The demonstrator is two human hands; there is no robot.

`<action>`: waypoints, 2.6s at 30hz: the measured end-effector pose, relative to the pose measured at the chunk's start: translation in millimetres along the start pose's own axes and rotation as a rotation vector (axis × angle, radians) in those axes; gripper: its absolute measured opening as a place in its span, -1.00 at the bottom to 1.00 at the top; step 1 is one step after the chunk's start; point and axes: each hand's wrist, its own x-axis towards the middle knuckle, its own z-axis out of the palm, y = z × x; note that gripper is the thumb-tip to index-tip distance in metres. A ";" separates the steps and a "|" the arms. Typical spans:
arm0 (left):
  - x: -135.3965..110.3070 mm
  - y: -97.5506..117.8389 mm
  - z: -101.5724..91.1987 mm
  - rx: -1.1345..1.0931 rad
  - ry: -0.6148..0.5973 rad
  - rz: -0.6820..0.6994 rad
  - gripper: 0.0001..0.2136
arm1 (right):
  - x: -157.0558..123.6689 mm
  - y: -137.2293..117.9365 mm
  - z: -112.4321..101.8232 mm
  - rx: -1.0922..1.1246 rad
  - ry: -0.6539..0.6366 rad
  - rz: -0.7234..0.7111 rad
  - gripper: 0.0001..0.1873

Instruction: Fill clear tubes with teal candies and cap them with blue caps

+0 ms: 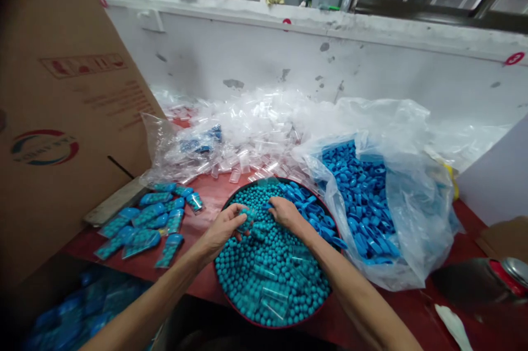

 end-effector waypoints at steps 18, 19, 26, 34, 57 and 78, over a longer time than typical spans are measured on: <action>-13.0 -7.6 19.2 -0.025 0.047 0.121 -0.66 | -42.4 -53.9 -23.9 0.719 0.141 -0.071 -0.70; -14.0 -8.1 20.7 -0.023 0.060 0.119 -0.69 | -43.9 -54.8 -23.2 0.739 0.132 -0.081 -0.70; -18.1 -4.9 21.9 -0.061 0.063 0.109 -0.74 | -54.0 -54.6 -38.7 0.693 0.106 -0.162 -0.73; -20.8 -0.7 21.2 -0.043 -0.114 0.129 -0.70 | -48.2 -51.1 -43.3 1.171 0.233 0.198 -0.48; -17.7 -3.8 35.6 0.075 0.106 0.213 -0.82 | -58.0 -87.6 -0.5 0.080 0.360 -0.052 -0.35; -0.5 -2.8 -34.8 0.812 0.527 0.504 -0.70 | -61.2 23.8 -9.5 -0.318 -0.209 0.150 -0.70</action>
